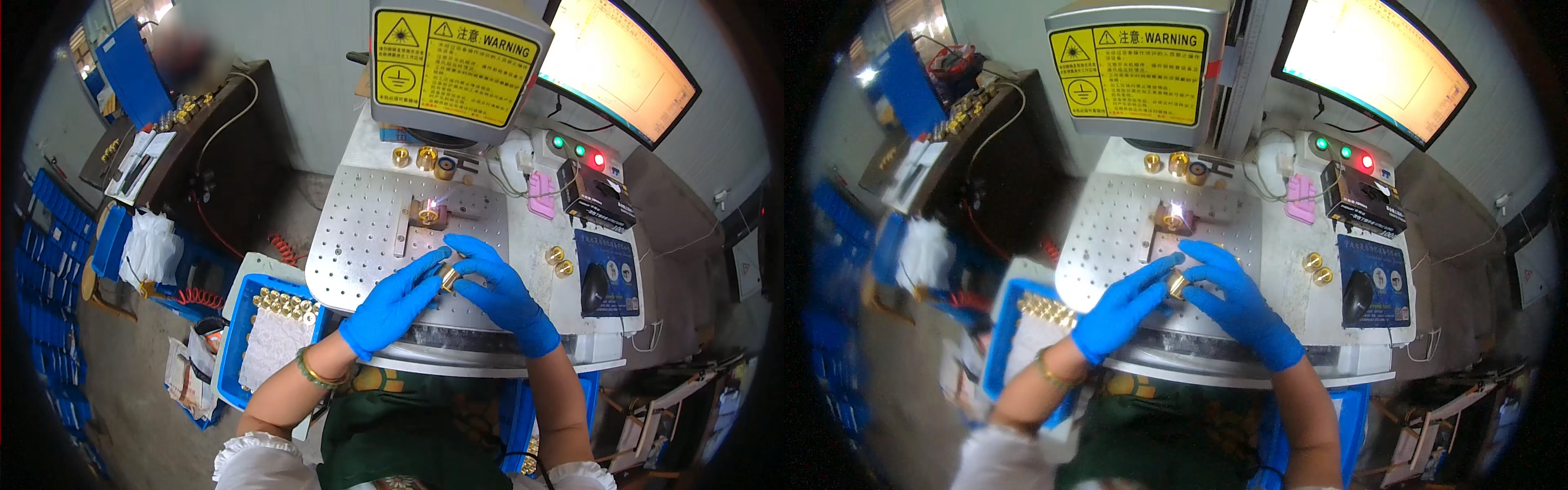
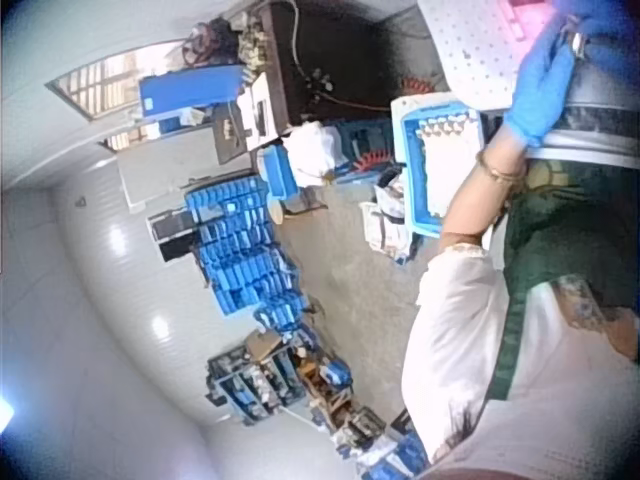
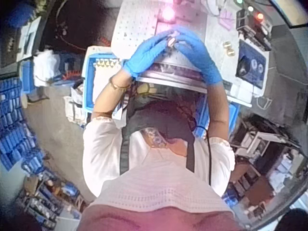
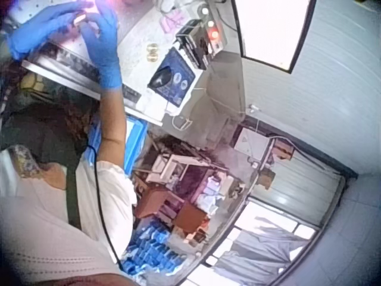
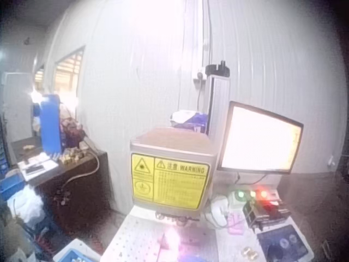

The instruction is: The person marks brass parts using a laser marking machine.

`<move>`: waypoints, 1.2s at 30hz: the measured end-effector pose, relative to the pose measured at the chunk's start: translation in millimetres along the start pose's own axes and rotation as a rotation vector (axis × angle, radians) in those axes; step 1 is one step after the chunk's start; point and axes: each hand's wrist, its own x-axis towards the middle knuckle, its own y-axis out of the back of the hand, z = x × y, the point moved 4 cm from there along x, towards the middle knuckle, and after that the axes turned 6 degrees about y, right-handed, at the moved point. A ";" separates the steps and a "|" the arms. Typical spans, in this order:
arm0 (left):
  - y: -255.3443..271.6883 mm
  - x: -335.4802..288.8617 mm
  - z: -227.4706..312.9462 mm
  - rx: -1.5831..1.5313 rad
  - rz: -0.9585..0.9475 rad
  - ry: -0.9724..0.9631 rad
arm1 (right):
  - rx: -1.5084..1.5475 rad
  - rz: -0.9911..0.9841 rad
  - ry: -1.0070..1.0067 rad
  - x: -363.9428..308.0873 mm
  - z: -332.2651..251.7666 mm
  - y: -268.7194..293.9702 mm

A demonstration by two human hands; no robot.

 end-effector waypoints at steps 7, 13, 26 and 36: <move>-2.0 33.0 -19.7 -0.318 0.139 0.004 | -0.248 0.065 -0.008 11.4 -16.5 6.4; 36.5 69.9 -22.5 0.330 0.428 -0.292 | -0.419 0.164 0.020 26.4 6.6 8.0; 64.7 45.3 -37.2 0.085 0.461 -0.188 | -0.675 -0.092 -0.034 72.4 70.4 -13.0; 17.9 21.4 -46.9 0.237 0.338 -0.243 | -0.467 0.079 -0.071 58.1 51.6 8.4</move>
